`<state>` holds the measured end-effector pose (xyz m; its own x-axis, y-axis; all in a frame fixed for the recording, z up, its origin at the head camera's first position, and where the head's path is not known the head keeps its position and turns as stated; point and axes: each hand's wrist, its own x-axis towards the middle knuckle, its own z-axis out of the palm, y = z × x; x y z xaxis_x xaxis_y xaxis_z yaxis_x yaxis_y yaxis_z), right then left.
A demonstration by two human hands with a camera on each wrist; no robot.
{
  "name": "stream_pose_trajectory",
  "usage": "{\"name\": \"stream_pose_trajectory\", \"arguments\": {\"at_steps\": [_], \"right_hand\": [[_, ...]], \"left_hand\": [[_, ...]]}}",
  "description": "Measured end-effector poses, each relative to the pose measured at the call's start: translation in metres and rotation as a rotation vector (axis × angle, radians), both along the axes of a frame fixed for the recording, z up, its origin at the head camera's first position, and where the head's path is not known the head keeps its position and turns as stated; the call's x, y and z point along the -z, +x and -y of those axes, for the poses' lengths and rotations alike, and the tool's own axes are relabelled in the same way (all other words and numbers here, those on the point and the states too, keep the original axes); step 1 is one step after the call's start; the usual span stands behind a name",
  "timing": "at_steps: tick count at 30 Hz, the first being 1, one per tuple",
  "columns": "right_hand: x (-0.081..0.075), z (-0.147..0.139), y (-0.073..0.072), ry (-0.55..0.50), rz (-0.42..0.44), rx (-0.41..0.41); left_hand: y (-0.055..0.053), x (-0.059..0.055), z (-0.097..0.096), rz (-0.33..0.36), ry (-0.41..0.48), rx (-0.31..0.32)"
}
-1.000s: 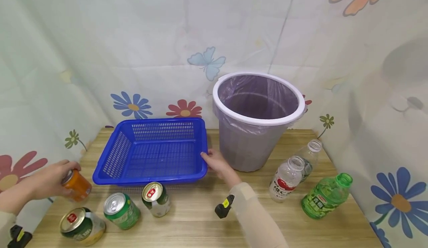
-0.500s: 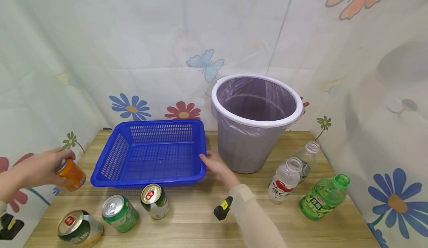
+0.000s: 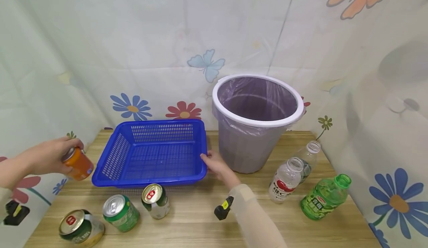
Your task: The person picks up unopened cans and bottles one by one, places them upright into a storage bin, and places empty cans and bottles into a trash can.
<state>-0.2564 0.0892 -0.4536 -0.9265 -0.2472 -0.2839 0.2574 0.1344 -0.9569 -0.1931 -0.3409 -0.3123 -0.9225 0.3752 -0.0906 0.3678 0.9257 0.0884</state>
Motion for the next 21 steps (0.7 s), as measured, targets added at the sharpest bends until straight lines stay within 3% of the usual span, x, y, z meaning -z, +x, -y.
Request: {"name": "stream_pose_trajectory", "arguments": {"at_steps": [14,21], "right_hand": [[0.004,-0.001,-0.002,-0.014,-0.001,-0.015],[0.004,0.000,-0.003,-0.007,0.006,0.000]], "left_hand": [[-0.008,-0.012,-0.023,0.014,-0.001,0.041],[-0.014,-0.012,-0.037,0.027,-0.011,0.059]]}}
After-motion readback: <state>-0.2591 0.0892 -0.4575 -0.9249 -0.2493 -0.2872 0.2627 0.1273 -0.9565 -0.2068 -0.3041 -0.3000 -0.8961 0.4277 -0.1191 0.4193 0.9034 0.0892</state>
